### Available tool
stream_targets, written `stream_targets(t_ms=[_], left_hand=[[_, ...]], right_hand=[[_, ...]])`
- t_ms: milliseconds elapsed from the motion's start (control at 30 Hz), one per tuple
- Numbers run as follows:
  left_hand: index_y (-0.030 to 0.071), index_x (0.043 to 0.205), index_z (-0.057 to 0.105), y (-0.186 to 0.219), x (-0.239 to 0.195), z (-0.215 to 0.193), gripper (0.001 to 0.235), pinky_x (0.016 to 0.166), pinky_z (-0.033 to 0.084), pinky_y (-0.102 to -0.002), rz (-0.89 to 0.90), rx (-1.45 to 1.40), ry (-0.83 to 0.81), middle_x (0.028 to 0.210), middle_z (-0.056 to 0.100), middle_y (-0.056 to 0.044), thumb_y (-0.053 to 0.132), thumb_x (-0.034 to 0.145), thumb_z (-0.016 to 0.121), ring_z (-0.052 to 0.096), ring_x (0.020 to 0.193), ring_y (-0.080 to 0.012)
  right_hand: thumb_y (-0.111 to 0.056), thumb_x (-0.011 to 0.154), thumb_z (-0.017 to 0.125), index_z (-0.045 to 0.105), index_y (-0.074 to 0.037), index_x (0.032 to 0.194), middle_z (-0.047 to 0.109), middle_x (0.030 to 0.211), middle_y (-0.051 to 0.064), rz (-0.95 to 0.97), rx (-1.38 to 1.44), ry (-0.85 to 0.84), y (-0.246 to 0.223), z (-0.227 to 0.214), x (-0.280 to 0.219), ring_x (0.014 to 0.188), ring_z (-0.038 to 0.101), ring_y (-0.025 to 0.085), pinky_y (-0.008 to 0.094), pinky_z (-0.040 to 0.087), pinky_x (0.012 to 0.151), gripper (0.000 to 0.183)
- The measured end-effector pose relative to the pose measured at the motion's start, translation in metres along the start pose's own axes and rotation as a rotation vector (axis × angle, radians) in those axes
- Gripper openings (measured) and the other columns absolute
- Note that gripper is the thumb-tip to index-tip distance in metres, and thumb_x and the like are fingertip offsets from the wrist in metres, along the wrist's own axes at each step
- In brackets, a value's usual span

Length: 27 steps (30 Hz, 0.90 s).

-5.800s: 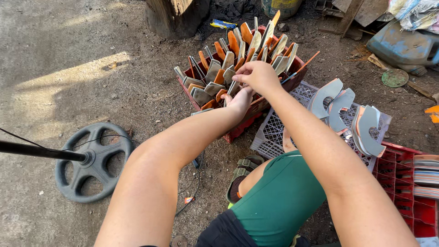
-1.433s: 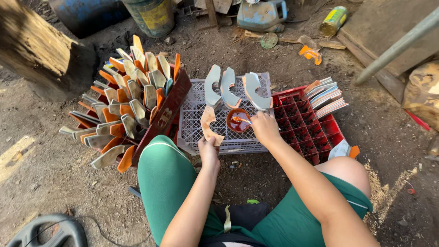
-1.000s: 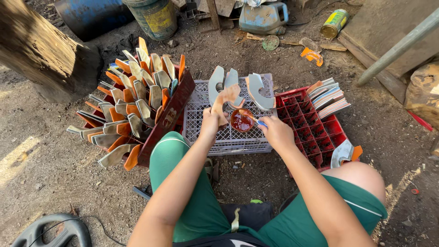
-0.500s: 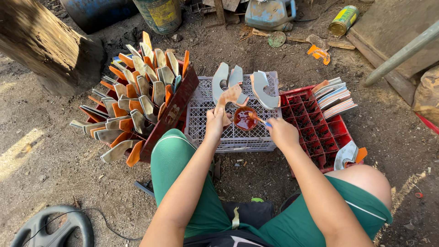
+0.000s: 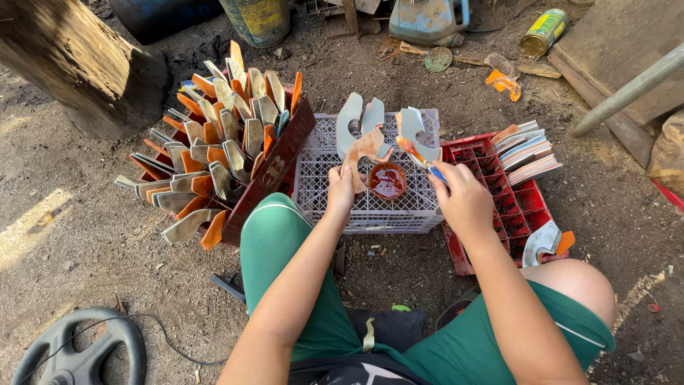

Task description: The person sits on the ground and paints curved shoe parts with a brush using reddish-brown paint. They pick up each part, apply paint to the edges and surfaces, then place the painted parts into a red crate.

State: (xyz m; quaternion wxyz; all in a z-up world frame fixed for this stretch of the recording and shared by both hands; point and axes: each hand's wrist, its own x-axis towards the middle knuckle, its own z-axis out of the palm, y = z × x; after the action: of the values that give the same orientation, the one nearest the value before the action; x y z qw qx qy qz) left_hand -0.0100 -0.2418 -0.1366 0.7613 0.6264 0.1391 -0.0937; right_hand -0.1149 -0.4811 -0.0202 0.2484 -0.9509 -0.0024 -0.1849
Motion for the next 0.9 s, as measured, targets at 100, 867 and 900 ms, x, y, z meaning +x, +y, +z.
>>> stream_targets(t_ms=[100,867,900], left_hand=[[0.010,0.130,0.038,-0.004,0.001,-0.001,0.028,0.058,0.051,-0.029,-0.005,-0.020,0.000,0.097,0.070,-0.010,0.029,0.110,0.032,0.065,0.073,-0.0153],[0.003,0.121,0.045,-0.012,-0.003,0.025,0.015,0.071,0.061,-0.032,0.313,0.004,-0.130,0.099,0.063,-0.006,0.012,0.110,0.041,0.065,0.080,-0.0109],[0.002,0.121,0.046,-0.013,-0.004,0.024,0.015,0.072,0.060,-0.031,0.325,0.064,-0.103,0.101,0.063,-0.007,0.012,0.110,0.042,0.065,0.081,-0.0107]], right_hand=[[-0.031,0.099,0.068,0.071,-0.019,0.121,0.071,0.105,0.007,0.019,0.013,-0.026,-0.003,0.014,0.003,0.086,0.071,0.029,0.044,0.056,0.073,0.026],[-0.022,0.092,0.073,0.072,-0.011,0.114,0.075,0.108,0.007,0.217,0.351,-0.086,0.019,0.104,0.012,0.083,0.071,0.023,0.037,0.056,0.073,0.024],[-0.021,0.094,0.071,0.071,-0.011,0.117,0.075,0.106,0.009,0.293,0.383,-0.103,0.018,0.103,0.013,0.083,0.071,0.024,0.038,0.056,0.073,0.025]])
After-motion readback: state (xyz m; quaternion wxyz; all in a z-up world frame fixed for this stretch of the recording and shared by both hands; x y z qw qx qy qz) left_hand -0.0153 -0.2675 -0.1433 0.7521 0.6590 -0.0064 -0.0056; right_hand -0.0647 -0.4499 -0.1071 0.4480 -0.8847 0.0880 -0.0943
